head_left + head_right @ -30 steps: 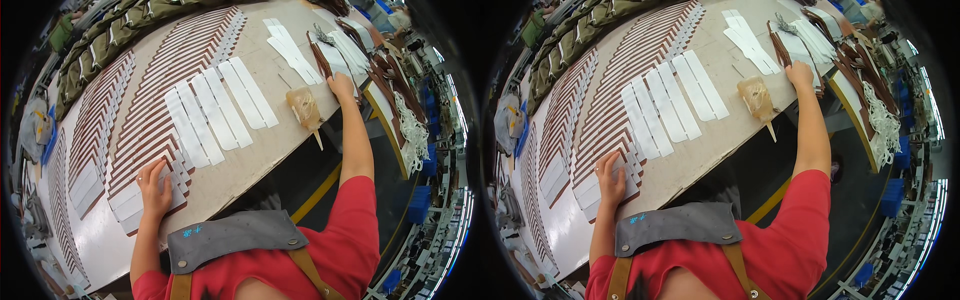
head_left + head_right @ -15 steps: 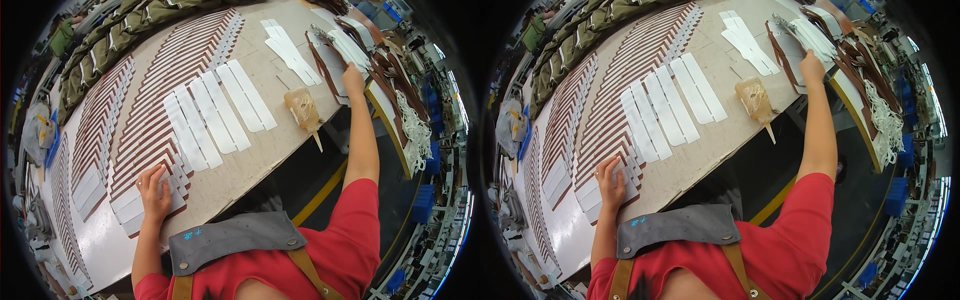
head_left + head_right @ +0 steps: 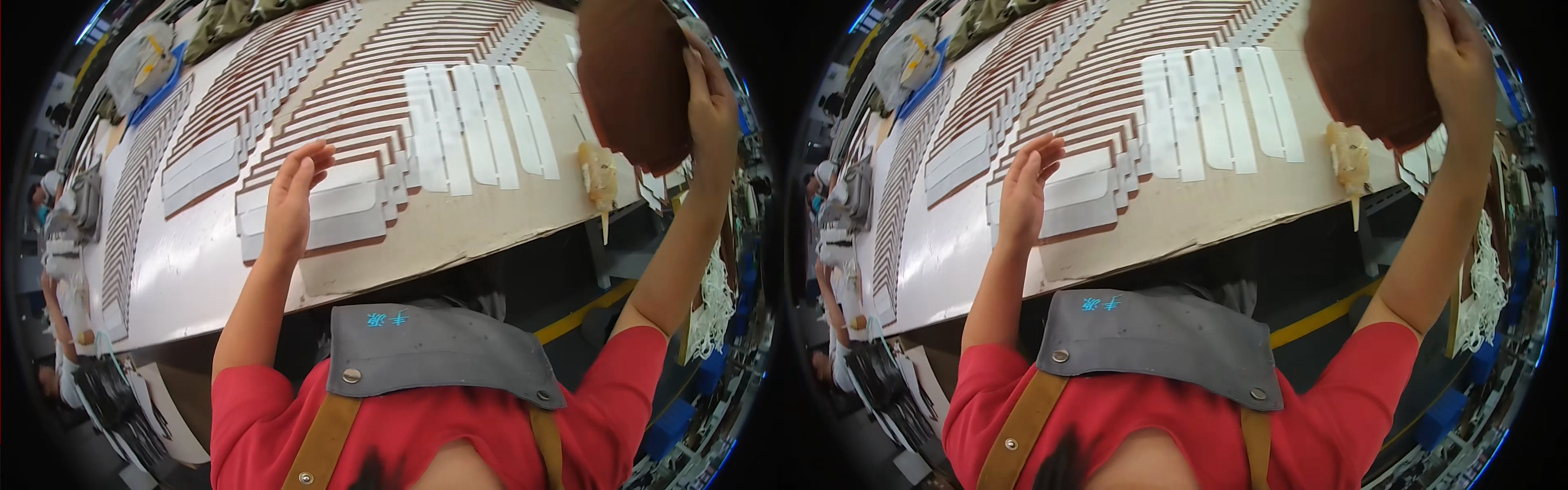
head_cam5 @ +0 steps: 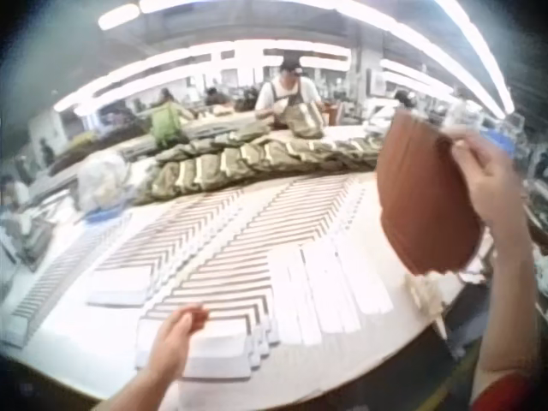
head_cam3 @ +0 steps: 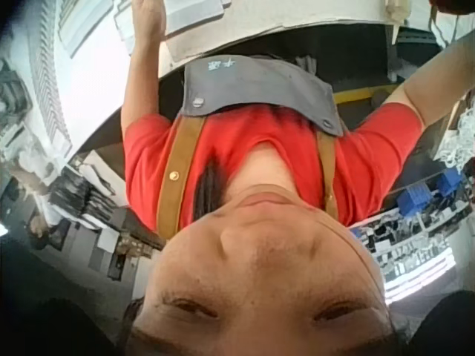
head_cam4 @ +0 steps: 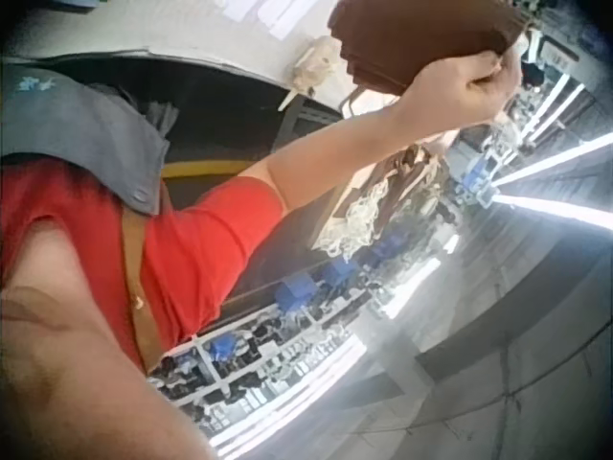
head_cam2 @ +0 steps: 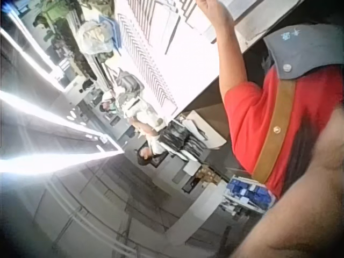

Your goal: The person applies glue from a squeeze bottle onto white rectangular pieces laid out on a table. They then pick up brown rectangular pieces and press them onto the glued white pieces to form assembled units. The person repeats this process, stacking the finished units on the table.

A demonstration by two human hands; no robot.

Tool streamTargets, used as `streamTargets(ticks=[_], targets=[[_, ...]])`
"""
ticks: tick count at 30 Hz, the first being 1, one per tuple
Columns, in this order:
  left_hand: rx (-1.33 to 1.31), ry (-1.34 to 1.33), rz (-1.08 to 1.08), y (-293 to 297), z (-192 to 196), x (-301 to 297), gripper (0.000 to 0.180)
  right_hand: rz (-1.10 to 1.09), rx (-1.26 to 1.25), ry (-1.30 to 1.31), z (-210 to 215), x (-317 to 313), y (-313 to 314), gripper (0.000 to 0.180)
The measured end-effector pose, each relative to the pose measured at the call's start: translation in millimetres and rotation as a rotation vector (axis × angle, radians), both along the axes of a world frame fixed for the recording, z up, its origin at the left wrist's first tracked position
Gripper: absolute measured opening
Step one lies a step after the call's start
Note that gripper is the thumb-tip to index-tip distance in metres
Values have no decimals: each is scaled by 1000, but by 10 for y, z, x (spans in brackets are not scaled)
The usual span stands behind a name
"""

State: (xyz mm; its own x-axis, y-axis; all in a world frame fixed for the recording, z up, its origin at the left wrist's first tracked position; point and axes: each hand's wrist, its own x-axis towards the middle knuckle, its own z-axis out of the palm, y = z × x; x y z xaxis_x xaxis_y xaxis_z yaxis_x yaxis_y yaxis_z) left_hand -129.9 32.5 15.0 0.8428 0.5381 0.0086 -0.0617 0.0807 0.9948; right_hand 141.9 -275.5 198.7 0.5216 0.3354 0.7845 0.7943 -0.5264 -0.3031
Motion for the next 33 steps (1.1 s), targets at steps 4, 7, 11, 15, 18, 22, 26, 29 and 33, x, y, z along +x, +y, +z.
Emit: streamTargets(ticks=[4,7,11,15,18,22,26,29,33], targets=[[-412,19,36,282,105,-425,54,173,-67,-386,-363,-928,793,29],[-696,-170,-191,551,42,-809,73,535,-207,-595,-761,-1570,1078,40],[-702,8,-4,617,-187,-1218,79,905,-629,-117,-1841,-2228,1035,36],[-221,229,103,498,-252,-1329,53,893,-584,157,-1826,-2294,1014,33],[-193,171,132,469,-253,-1337,54,901,-481,157,-1831,-2163,1020,31],[-243,113,156,414,-192,-1506,53,832,-438,203,-1725,-1968,969,31],[-187,241,185,446,-229,-1554,56,728,-389,309,-1725,-1812,934,31],[70,400,199,460,-195,-1515,59,596,-405,289,-1688,-1572,869,29],[282,594,179,428,16,-1561,63,100,-444,75,-1582,-658,528,21]])
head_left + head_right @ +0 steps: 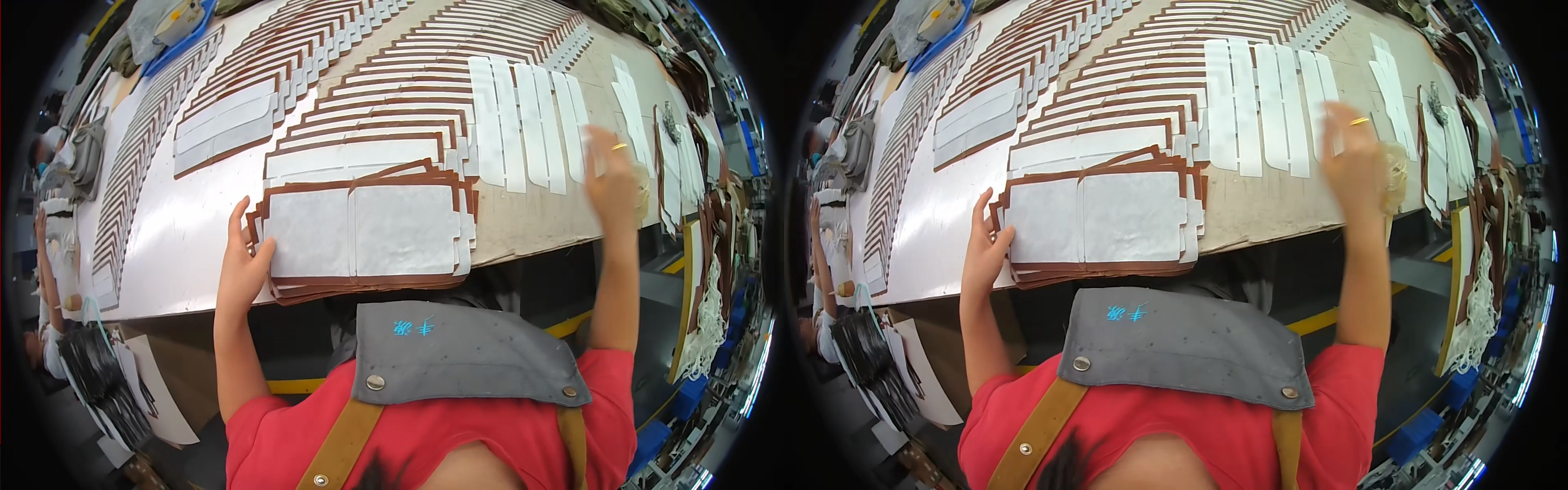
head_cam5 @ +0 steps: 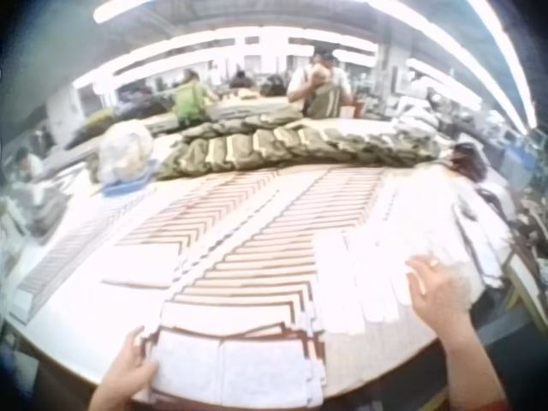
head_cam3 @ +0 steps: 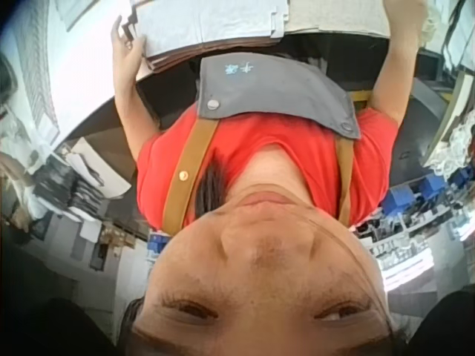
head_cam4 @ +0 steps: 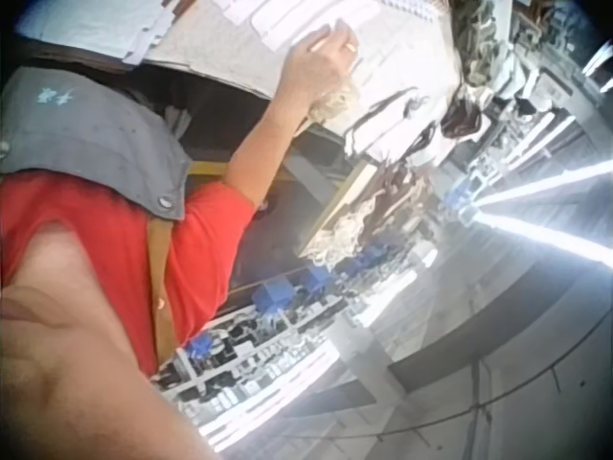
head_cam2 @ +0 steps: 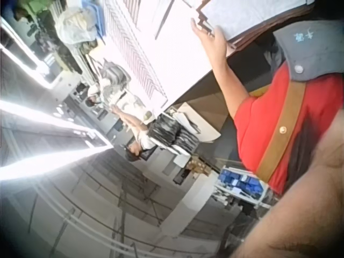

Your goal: The person applies glue from a squeeze bottle onto white rectangular pieces laid out on a table. They then pick up brown rectangular pieces and press them onto the glued white pieces to form assembled units. The person repeats this process, stacking the finished units on the table.

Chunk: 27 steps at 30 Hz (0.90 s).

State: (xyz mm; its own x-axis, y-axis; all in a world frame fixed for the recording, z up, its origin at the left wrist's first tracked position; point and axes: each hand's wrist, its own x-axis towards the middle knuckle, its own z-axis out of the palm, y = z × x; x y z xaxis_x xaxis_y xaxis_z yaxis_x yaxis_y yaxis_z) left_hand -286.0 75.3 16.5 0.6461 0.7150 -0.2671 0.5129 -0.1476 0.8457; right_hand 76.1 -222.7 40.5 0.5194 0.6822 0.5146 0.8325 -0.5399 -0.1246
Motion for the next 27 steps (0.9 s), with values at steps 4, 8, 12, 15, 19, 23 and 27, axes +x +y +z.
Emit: streamTargets(ticks=[4,8,12,15,19,23,27], targets=[[-27,57,-85,91,27,-43,68,-817,-429,-67,139,792,-731,52],[254,212,-18,133,188,210,58,-833,-441,614,27,1129,-1141,67],[692,64,-205,36,346,779,39,-561,-336,744,64,847,-1058,68],[786,-93,-545,-215,306,1438,30,-589,-143,936,-73,1088,-1420,66],[787,-278,-791,-598,14,2161,26,-390,847,1279,-141,1146,-1185,64],[893,-267,-768,-755,-229,2481,23,146,971,1473,-134,1357,-760,58],[950,-260,-744,-725,-374,2551,19,185,1008,1423,-169,1372,84,59]])
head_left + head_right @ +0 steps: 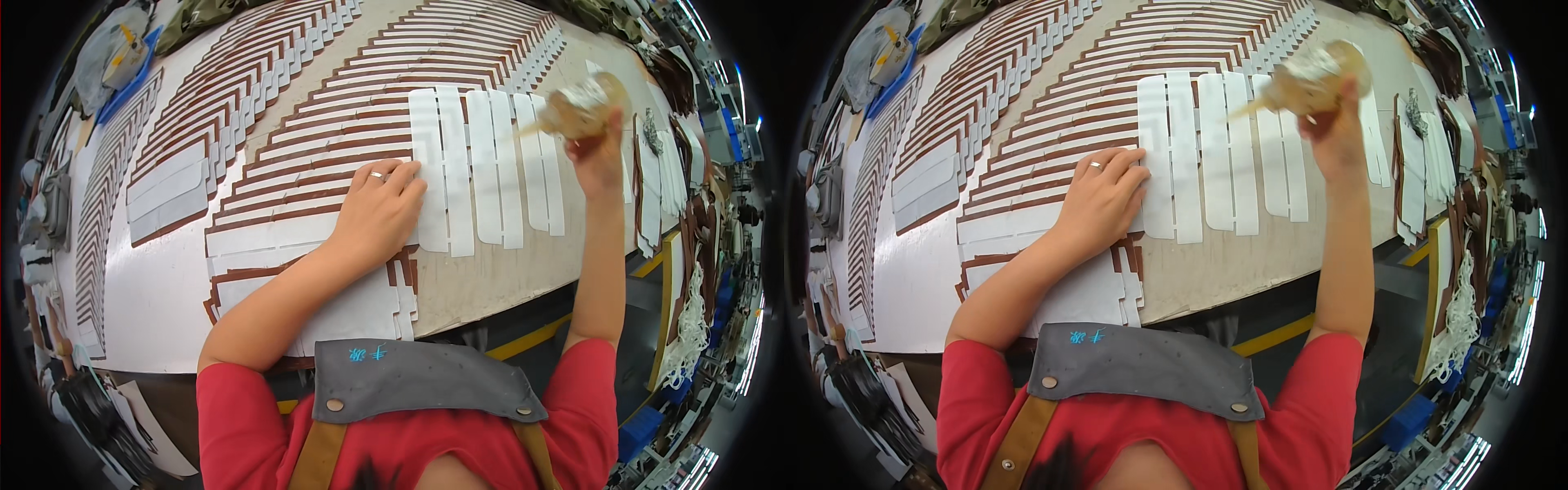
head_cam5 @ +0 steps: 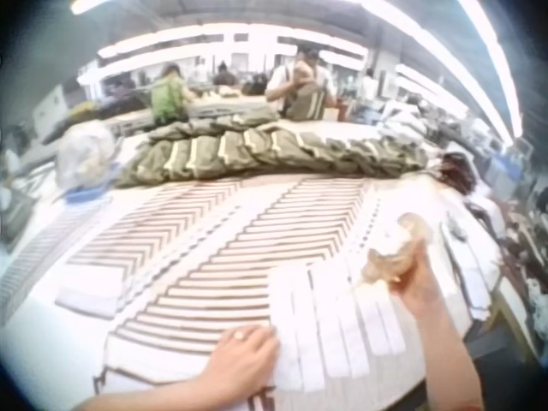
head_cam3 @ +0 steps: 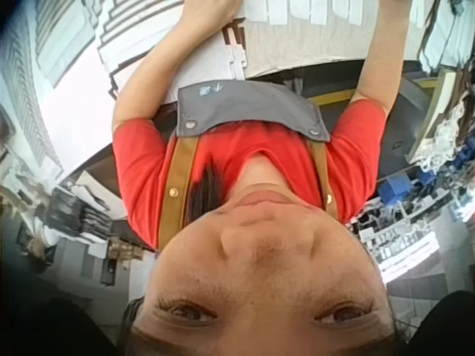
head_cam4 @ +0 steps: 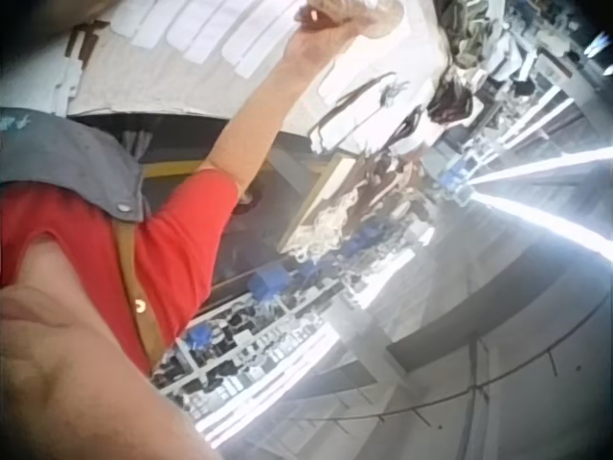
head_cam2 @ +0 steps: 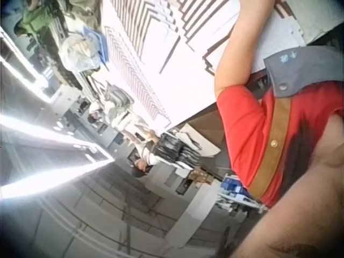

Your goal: The person applies glue from a squeeze bottle onto white rectangular pieces laid out on a table. They then pick up brown rectangular pieces and press them onto the glued white pieces to form assembled units. The person repeats this process, stacking the finished units on the table.

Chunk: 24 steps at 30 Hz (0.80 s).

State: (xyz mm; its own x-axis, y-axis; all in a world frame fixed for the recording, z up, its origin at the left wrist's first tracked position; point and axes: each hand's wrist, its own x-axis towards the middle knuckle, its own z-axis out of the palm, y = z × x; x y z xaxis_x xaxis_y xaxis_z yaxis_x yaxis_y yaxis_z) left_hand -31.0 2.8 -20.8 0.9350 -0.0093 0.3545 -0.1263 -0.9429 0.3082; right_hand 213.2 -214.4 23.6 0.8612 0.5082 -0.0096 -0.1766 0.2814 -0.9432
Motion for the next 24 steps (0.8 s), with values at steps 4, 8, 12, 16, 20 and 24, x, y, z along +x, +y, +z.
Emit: streamTargets(ticks=[4,8,12,16,20,24], targets=[[-10,-33,-3,30,-32,22,17,-32,-148,-267,65,-115,721,56],[-9,-34,-21,39,-14,35,18,-83,-251,-374,-51,12,946,53],[-16,-35,-21,45,-25,39,19,-70,-240,-463,-101,92,1038,54],[-15,-31,-19,50,-24,43,20,-70,-222,-455,-146,145,1090,53],[-22,-23,-22,54,-7,42,19,-60,-221,-485,-155,170,1146,53],[-18,-24,-17,53,-8,41,19,-98,-217,-518,-165,148,1178,53]])
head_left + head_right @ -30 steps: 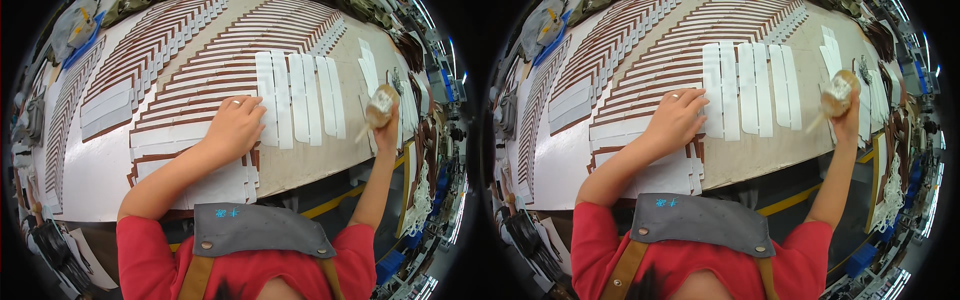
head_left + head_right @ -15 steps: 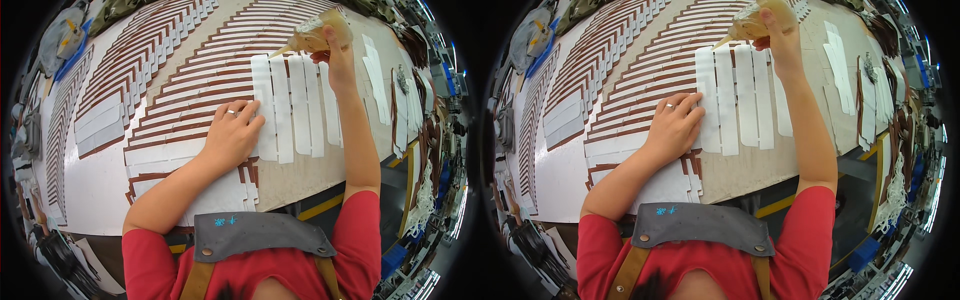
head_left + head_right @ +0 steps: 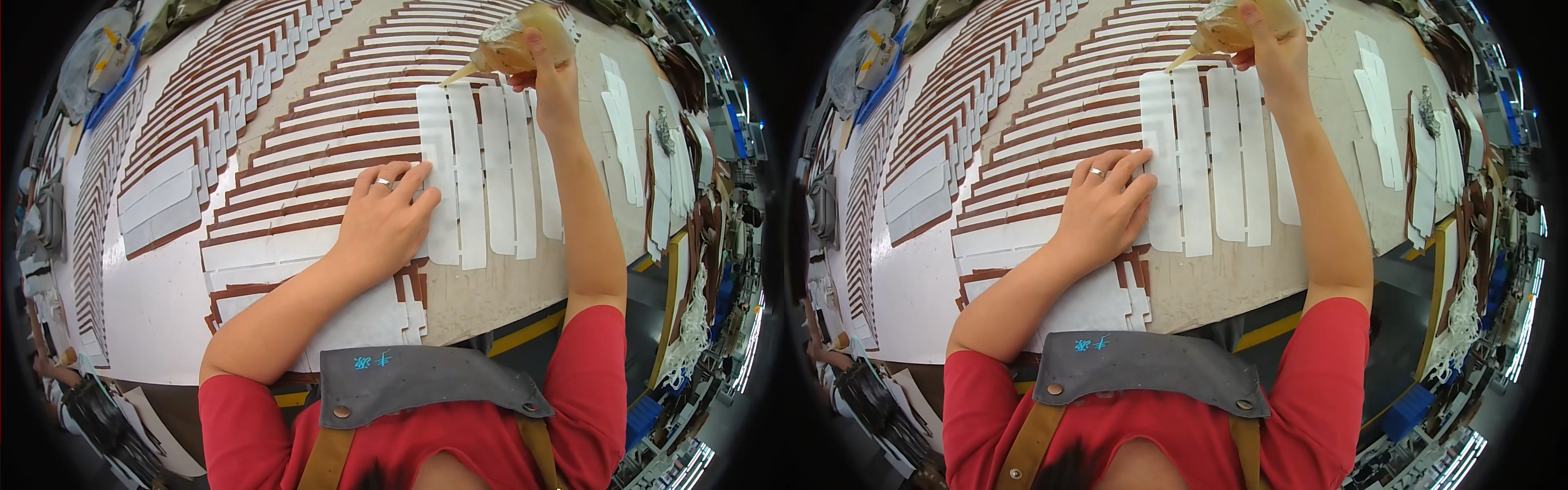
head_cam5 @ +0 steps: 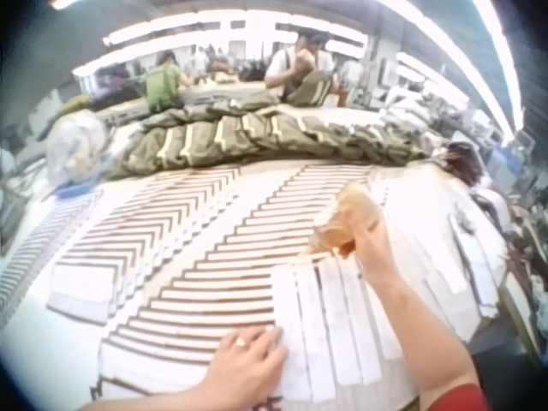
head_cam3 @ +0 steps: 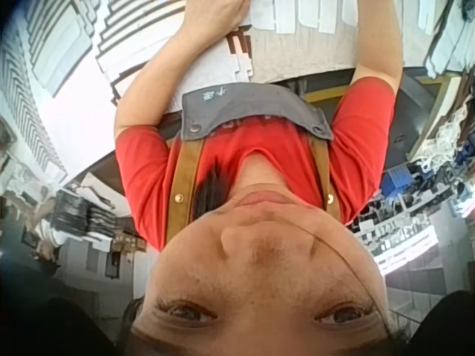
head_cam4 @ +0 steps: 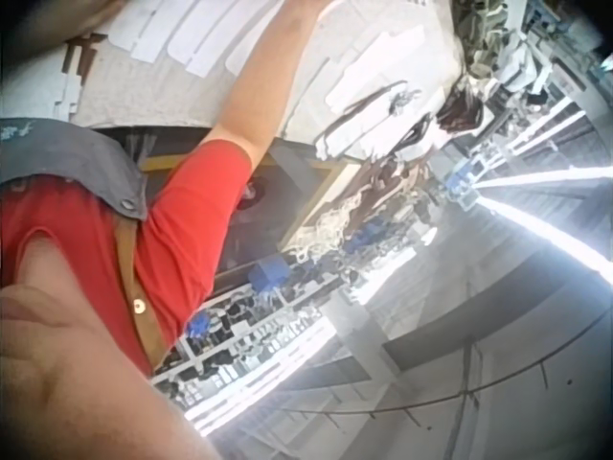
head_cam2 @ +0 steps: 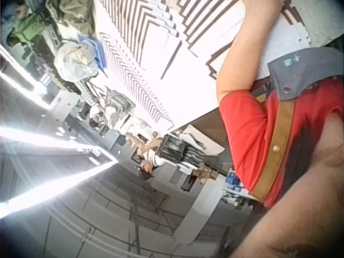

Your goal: The person applies glue from a squeeze bottle onto white rectangular pieces laid out on a table. They then pick up brown rectangular pieces and press them onto the glued white pieces to form assembled units. The person repeats this process, stacking the finished units on the table.

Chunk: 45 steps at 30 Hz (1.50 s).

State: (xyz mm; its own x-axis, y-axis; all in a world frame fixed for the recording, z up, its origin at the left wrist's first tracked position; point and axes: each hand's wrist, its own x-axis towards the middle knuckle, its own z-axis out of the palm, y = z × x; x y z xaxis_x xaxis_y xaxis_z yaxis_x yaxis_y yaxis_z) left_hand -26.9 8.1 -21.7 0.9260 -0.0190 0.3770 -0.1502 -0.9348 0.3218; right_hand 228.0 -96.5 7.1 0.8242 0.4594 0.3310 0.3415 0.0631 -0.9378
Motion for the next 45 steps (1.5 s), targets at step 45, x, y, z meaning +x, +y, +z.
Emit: streamTargets(ticks=[45], targets=[[7,-6,13,-5,-14,14,18,-16,135,104,59,-107,-129,33]])
